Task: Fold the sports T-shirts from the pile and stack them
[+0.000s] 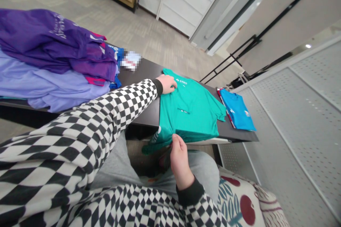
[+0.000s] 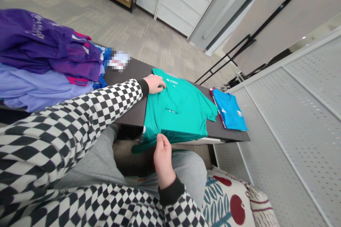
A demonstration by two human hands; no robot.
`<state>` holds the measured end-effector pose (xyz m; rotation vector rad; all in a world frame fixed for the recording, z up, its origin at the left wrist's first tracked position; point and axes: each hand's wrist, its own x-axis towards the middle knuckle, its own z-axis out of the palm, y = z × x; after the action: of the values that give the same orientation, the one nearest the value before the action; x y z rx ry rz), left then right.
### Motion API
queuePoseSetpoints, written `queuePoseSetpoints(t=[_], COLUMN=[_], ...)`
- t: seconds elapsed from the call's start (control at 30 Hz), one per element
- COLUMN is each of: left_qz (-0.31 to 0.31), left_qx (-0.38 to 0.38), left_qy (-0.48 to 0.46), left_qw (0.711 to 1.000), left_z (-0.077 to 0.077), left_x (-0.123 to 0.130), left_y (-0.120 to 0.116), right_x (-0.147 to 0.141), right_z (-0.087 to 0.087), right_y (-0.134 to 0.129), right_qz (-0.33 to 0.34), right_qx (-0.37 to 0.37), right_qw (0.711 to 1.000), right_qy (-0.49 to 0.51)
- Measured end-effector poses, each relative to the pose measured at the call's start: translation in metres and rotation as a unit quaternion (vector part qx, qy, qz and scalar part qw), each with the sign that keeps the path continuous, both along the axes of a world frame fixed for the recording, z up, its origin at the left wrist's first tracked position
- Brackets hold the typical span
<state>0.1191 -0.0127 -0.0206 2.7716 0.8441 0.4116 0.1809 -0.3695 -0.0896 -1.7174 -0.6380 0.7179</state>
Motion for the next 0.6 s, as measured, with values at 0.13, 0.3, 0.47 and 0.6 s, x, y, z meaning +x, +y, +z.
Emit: queuePoseSetpoints(t=[0.13, 0.3, 0.47, 0.6], left_qz=[-0.002, -0.006, -0.005, -0.005], left_qx=[0.001, 0.003, 0.001, 0.002], left_qy=[0.001, 0.007, 0.007, 0.011], left_qw=[1.000, 1.000, 1.000, 1.000], left_z=[0.000, 0.000, 0.000, 0.001], left_x=[-0.001, -0.001, -0.001, 0.000], left_y=[0.000, 0.000, 0.001, 0.001], right_x=[0.004, 0.004, 0.008, 0.012], right_z=[0.001, 0.006, 0.003, -0.002], right_y=[0.001, 0.003, 0.001, 0.003], right_qz=[0.000, 0.038, -0.015, -0.035], right_qx=[0.008, 0.023, 0.041, 0.046], right_qw=[1.000, 0.999, 0.998, 0.998], right_qy=[-0.011, -0.021, -0.045, -0.012])
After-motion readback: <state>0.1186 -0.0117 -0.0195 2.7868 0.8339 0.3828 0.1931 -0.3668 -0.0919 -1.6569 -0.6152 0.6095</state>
